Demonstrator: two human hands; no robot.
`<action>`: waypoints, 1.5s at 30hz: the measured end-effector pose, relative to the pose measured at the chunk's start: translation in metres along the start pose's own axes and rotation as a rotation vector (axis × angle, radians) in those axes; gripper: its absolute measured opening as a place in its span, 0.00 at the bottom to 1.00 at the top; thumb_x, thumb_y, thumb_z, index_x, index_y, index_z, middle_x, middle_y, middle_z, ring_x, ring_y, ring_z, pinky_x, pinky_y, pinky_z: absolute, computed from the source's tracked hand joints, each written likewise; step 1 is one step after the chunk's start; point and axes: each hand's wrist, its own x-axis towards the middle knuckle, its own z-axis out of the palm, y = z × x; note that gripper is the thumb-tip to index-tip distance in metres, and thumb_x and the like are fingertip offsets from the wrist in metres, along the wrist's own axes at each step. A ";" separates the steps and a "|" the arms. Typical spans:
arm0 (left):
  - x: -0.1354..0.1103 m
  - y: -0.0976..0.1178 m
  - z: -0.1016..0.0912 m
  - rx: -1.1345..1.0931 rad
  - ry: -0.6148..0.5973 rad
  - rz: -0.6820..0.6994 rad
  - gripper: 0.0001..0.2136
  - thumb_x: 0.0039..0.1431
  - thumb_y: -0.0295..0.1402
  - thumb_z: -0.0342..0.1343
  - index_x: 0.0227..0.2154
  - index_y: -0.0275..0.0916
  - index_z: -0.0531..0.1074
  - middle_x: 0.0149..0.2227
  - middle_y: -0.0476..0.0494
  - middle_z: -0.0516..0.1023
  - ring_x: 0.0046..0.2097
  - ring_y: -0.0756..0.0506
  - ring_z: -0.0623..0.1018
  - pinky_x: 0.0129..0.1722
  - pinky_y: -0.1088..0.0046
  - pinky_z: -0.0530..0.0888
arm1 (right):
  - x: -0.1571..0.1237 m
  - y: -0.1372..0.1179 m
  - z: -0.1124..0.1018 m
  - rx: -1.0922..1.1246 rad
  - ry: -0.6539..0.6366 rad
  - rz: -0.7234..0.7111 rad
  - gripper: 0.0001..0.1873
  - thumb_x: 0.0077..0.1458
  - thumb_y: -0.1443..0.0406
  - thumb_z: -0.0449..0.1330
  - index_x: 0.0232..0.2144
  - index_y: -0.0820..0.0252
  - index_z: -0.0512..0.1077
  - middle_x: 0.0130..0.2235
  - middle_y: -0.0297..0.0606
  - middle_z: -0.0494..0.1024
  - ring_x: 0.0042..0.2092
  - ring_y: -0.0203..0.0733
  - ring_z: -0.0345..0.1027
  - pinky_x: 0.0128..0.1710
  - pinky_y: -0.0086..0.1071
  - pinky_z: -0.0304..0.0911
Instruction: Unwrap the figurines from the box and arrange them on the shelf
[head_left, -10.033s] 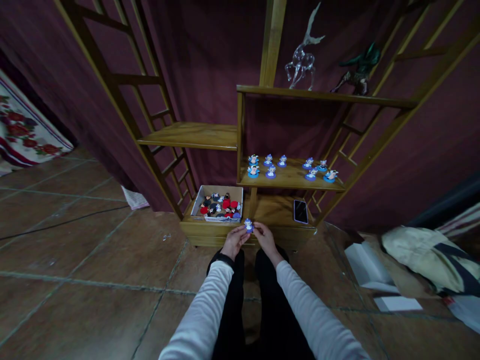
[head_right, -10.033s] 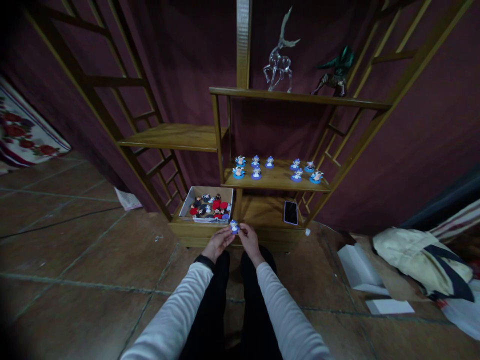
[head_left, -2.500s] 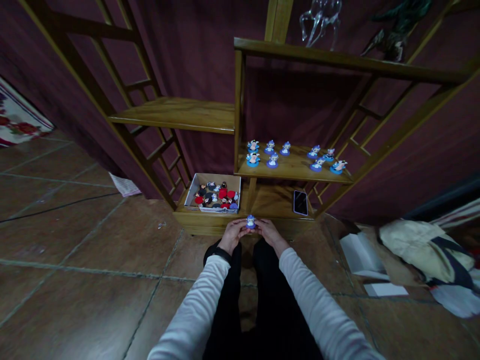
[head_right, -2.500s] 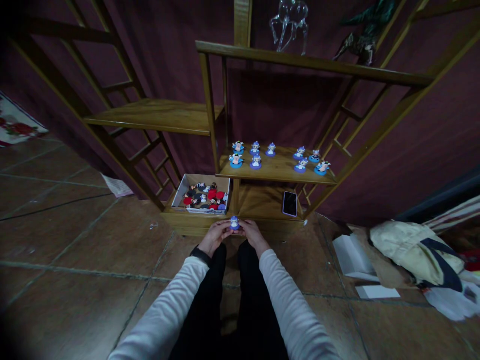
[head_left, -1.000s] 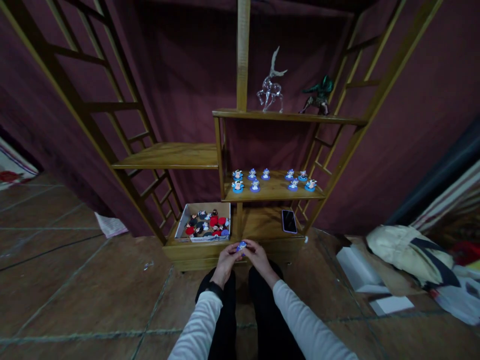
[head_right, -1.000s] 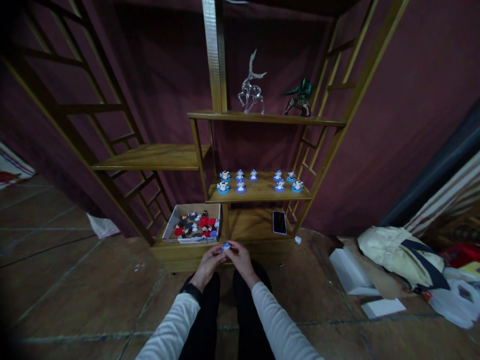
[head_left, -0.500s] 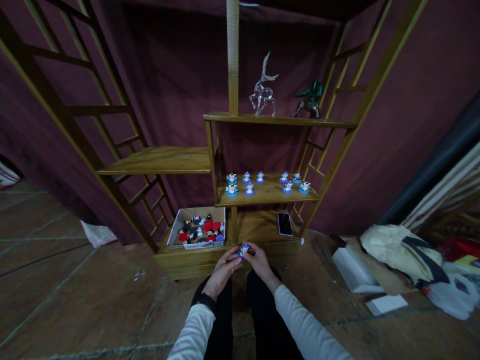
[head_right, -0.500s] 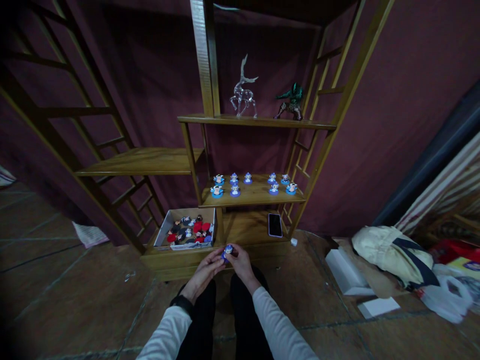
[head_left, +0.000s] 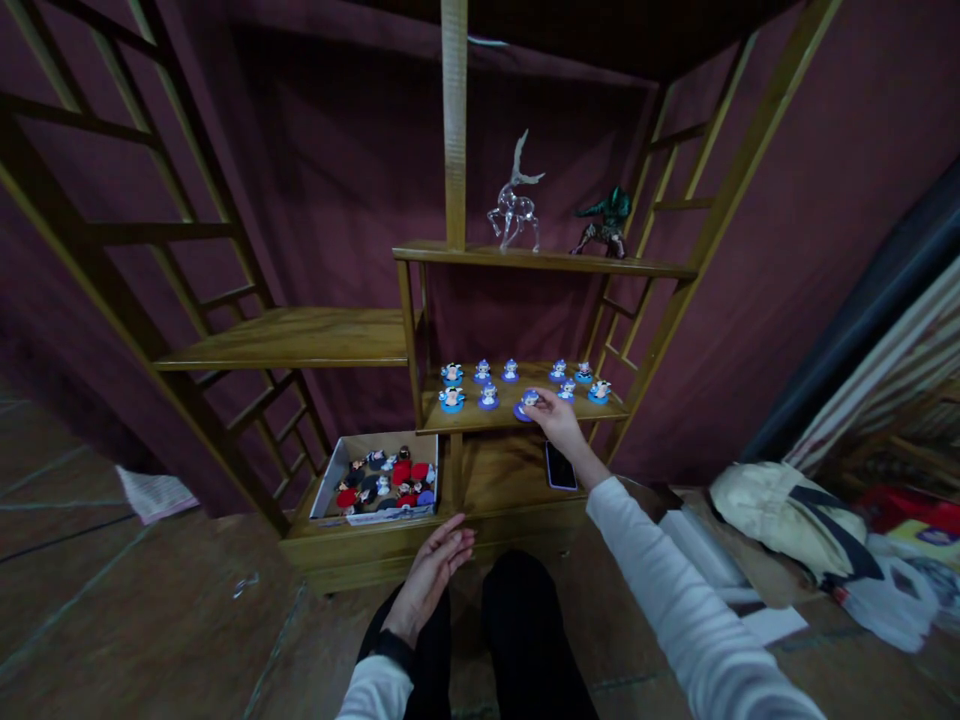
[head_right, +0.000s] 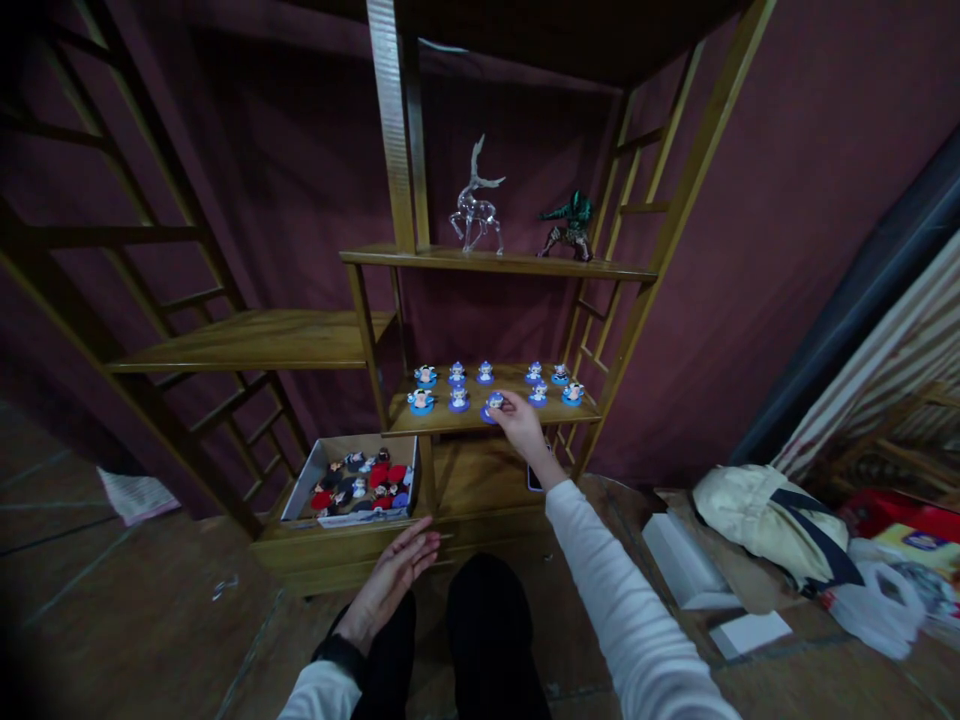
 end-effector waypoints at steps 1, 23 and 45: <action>0.000 0.000 0.000 -0.005 -0.006 0.002 0.23 0.45 0.32 0.63 0.48 0.40 0.70 0.43 0.37 0.77 0.44 0.43 0.76 0.46 0.66 0.70 | 0.010 0.002 -0.001 -0.031 0.001 -0.012 0.22 0.39 0.64 0.64 0.41 0.59 0.72 0.32 0.35 0.76 0.33 0.37 0.68 0.38 0.32 0.66; 0.001 -0.001 -0.004 -0.024 -0.051 0.013 0.22 0.50 0.33 0.60 0.50 0.39 0.69 0.45 0.36 0.75 0.46 0.43 0.75 0.49 0.65 0.68 | 0.056 0.044 0.005 -0.498 -0.068 -0.037 0.19 0.45 0.65 0.60 0.43 0.58 0.71 0.35 0.35 0.78 0.36 0.38 0.72 0.39 0.32 0.67; 0.002 -0.001 -0.008 -0.021 -0.036 0.003 0.23 0.48 0.33 0.61 0.50 0.38 0.69 0.46 0.35 0.75 0.48 0.41 0.74 0.50 0.63 0.68 | 0.057 0.047 0.004 -0.549 -0.075 -0.092 0.22 0.45 0.66 0.61 0.46 0.56 0.68 0.41 0.36 0.76 0.41 0.39 0.71 0.45 0.35 0.65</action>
